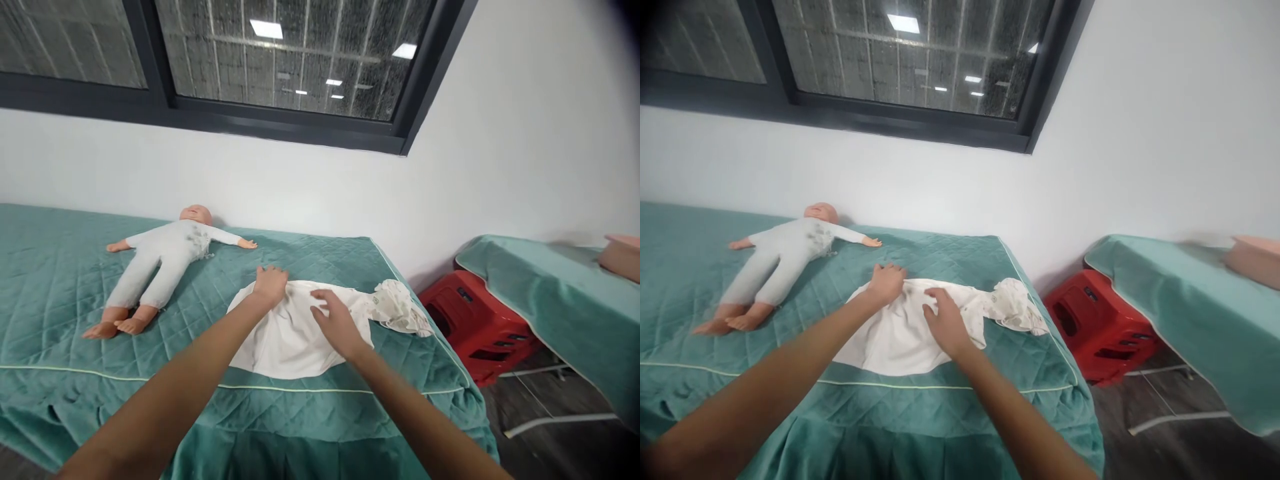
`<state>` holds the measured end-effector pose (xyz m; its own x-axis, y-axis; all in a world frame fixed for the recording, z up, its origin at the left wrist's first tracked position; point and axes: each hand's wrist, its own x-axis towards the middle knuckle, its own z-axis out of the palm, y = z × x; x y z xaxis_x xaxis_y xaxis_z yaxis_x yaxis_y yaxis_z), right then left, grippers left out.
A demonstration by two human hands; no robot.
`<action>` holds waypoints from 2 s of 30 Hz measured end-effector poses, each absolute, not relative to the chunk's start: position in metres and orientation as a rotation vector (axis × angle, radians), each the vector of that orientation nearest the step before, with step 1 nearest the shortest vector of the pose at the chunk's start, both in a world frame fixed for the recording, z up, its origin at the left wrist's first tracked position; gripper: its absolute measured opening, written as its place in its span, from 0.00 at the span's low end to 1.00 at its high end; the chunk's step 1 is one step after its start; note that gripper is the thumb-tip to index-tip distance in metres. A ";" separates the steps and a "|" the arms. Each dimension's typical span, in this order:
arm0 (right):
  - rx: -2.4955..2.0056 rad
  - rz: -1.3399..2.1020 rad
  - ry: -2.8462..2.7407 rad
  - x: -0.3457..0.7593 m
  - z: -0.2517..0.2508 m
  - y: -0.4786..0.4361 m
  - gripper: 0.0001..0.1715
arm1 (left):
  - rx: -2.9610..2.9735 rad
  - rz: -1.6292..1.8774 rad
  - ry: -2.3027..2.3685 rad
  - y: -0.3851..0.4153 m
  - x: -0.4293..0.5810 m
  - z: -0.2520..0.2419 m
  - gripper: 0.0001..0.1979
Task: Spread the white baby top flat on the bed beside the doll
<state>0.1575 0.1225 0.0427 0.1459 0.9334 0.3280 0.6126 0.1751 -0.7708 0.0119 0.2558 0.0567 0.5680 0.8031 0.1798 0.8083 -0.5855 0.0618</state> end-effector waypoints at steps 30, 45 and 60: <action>-1.655 -0.013 -1.506 0.218 0.186 0.106 0.19 | -2.396 -1.536 -1.446 0.210 -0.102 0.157 0.16; -2.136 -0.105 -1.656 0.230 0.104 0.134 0.25 | -2.350 -0.593 -1.705 0.219 -0.077 0.082 0.19; -2.370 -0.010 -1.677 0.152 0.009 0.187 0.32 | -2.624 -0.487 -1.924 0.239 -0.017 0.005 0.23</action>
